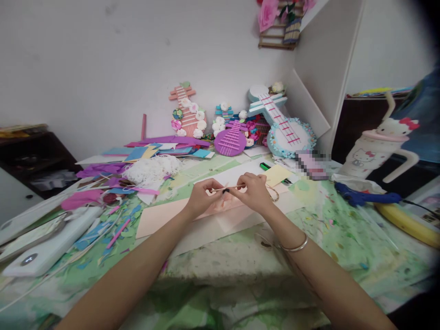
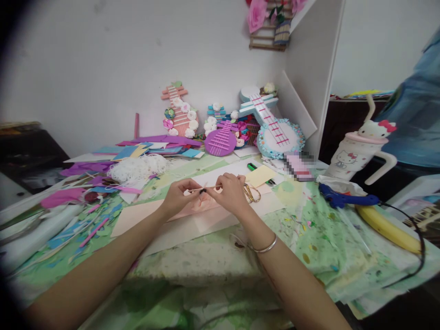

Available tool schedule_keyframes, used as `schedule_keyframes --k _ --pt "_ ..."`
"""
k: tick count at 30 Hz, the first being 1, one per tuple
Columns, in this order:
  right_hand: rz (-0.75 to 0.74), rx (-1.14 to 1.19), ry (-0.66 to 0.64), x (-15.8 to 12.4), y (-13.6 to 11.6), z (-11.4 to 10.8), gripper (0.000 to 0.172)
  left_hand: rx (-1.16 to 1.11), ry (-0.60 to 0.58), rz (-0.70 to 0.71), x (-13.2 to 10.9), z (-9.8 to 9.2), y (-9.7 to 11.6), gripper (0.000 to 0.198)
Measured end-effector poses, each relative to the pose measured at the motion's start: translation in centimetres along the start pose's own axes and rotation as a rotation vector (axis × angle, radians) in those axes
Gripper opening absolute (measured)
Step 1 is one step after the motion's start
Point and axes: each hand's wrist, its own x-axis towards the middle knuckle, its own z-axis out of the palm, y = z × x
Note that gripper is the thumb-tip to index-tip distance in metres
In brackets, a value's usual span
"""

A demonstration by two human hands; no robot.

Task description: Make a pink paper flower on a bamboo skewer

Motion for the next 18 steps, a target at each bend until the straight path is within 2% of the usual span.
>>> schedule_keyframes --k 9,18 --pt "0.017 0.051 0.086 0.02 -0.19 0.15 0.034 0.022 0.048 0.015 0.12 -0.16 -0.14 0.014" --pt "0.016 0.069 0.024 0.09 -0.33 -0.34 0.035 0.092 0.099 0.054 -0.05 -0.07 0.31 0.012"
